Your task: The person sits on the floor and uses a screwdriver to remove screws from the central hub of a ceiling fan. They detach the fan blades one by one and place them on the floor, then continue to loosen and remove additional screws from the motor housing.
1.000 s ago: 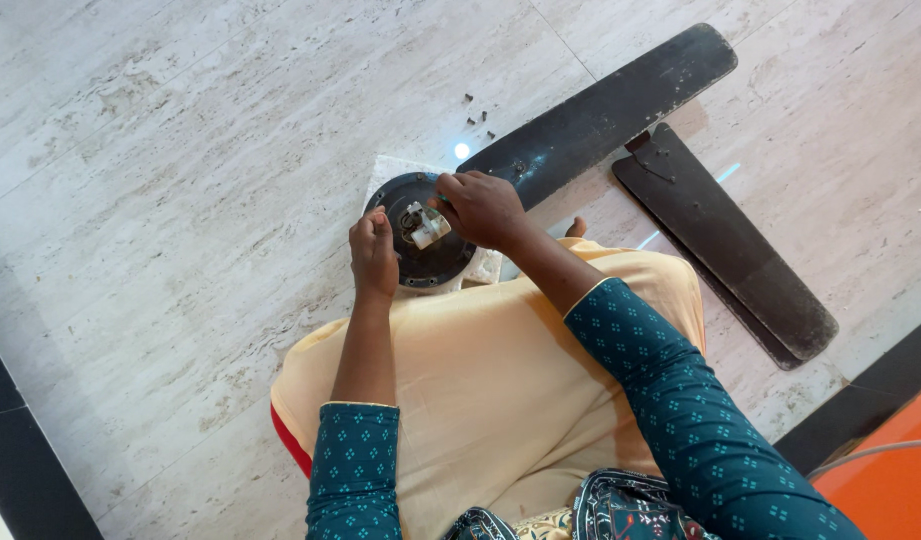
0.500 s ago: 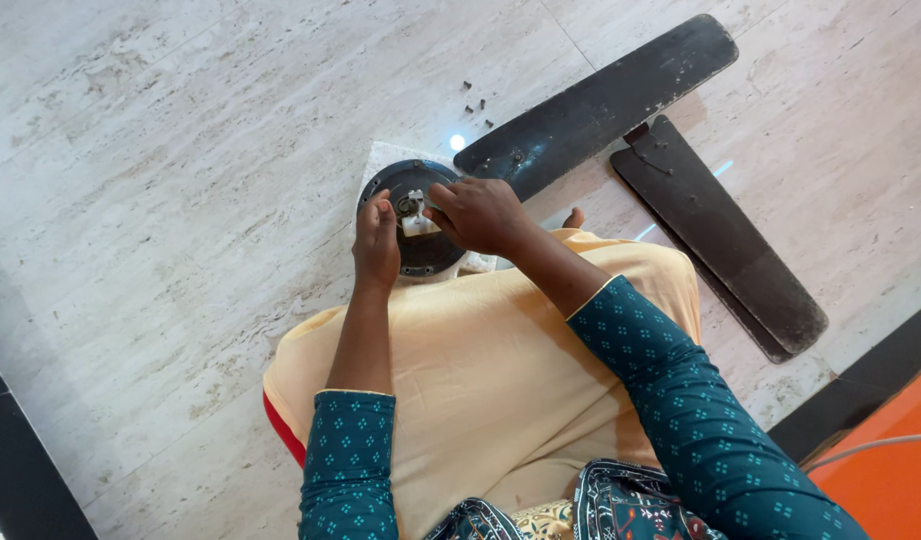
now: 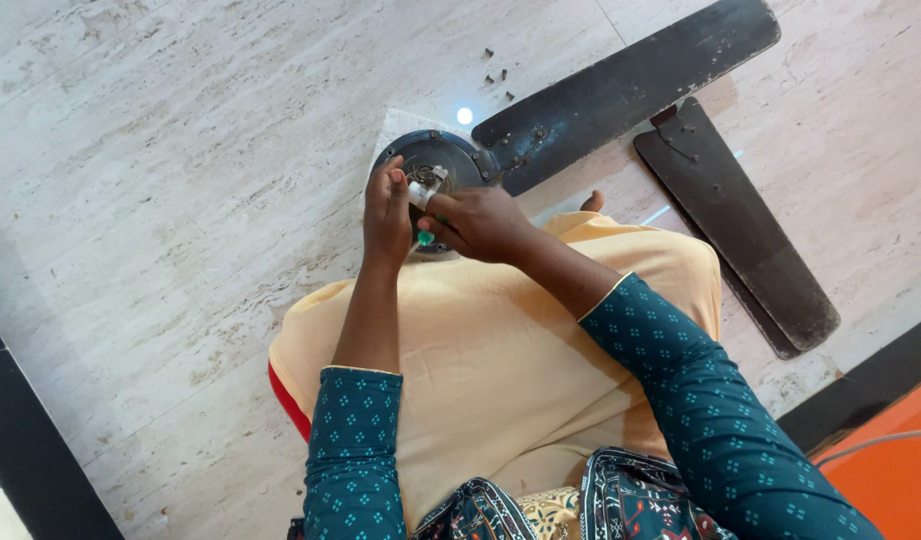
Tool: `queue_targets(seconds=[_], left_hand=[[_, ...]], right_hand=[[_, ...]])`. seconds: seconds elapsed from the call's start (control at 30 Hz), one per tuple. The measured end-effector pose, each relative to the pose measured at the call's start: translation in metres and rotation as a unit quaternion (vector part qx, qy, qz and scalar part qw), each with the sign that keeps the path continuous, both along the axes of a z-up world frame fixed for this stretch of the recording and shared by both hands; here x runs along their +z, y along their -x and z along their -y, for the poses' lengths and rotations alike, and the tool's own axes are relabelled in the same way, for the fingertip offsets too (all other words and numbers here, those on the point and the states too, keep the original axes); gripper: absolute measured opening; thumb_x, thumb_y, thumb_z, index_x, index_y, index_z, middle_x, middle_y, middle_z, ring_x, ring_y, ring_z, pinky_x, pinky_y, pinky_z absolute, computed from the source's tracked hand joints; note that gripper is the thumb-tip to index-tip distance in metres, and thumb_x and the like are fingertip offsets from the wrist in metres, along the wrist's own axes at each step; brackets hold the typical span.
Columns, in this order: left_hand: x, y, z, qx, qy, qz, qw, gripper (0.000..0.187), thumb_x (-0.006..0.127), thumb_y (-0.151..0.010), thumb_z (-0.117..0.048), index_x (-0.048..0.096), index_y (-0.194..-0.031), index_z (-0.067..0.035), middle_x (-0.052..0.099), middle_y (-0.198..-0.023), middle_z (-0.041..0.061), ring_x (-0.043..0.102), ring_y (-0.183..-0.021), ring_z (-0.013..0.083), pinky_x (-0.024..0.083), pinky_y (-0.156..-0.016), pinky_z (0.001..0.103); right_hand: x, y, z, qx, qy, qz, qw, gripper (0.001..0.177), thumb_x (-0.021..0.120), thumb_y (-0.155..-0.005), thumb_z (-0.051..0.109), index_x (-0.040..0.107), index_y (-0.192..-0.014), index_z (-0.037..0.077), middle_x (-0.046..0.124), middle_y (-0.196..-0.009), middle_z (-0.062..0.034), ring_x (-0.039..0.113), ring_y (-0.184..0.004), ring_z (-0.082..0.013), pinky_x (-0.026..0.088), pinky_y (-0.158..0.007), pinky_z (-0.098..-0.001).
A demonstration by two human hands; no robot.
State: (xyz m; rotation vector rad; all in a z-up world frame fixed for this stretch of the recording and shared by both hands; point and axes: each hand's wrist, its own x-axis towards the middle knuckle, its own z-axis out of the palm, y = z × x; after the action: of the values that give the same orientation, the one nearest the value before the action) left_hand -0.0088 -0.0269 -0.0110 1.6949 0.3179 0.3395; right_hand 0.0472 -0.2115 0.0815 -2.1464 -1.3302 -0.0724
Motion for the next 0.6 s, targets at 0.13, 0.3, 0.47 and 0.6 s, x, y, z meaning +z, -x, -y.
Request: queue_targets(seconds=[0.13, 0.3, 0.47, 0.6], left_hand=[[0.002, 0.003, -0.002, 0.028, 0.000, -0.025, 0.999, 0.069, 0.043, -0.107, -0.057, 0.057, -0.143, 0.001, 0.062, -0.125, 0.019, 0.060, -0.113, 0.0227, 0.047, -0.104, 0.034], [0.002, -0.002, 0.000, 0.017, 0.005, 0.020, 1.000, 0.069, 0.044, -0.108, -0.058, 0.057, -0.139, 0.002, 0.063, -0.132, 0.016, 0.061, -0.118, 0.0207, 0.046, -0.107, 0.033], [0.006, 0.000, 0.001, 0.009, -0.016, 0.029, 0.999, 0.070, 0.043, -0.109, -0.058, 0.056, -0.140, 0.003, 0.060, -0.139, 0.018, 0.057, -0.129, 0.0243, 0.043, -0.111, 0.036], [0.009, 0.001, 0.000, 0.016, 0.038, -0.028, 0.999, 0.071, 0.046, -0.105, -0.058, 0.057, -0.143, 0.001, 0.065, -0.127, 0.021, 0.061, -0.118, 0.0273, 0.047, -0.109, 0.036]], right_hand=[[0.013, -0.021, 0.009, -0.056, -0.050, 0.031, 0.997, 0.025, 0.062, -0.105, 0.033, 0.063, -0.090, 0.013, 0.065, -0.070, -0.0063, 0.067, -0.060, -0.0257, 0.050, -0.050, -0.0417], [0.020, -0.035, 0.032, -0.149, -0.022, 0.074, 0.986, 0.026, 0.065, -0.107, 0.029, 0.063, -0.089, 0.012, 0.066, -0.068, -0.0058, 0.065, -0.056, -0.0241, 0.049, -0.049, -0.0400], [0.007, -0.028, 0.019, -0.116, 0.069, 0.013, 0.991, 0.028, 0.065, -0.105, 0.032, 0.066, -0.086, 0.011, 0.067, -0.065, -0.0061, 0.064, -0.049, -0.0241, 0.049, -0.047, -0.0404], [-0.005, -0.022, 0.017, -0.094, 0.024, 0.019, 0.995, 0.026, 0.064, -0.104, 0.032, 0.069, -0.090, 0.011, 0.068, -0.070, -0.0088, 0.068, -0.060, -0.0291, 0.051, -0.054, -0.0429]])
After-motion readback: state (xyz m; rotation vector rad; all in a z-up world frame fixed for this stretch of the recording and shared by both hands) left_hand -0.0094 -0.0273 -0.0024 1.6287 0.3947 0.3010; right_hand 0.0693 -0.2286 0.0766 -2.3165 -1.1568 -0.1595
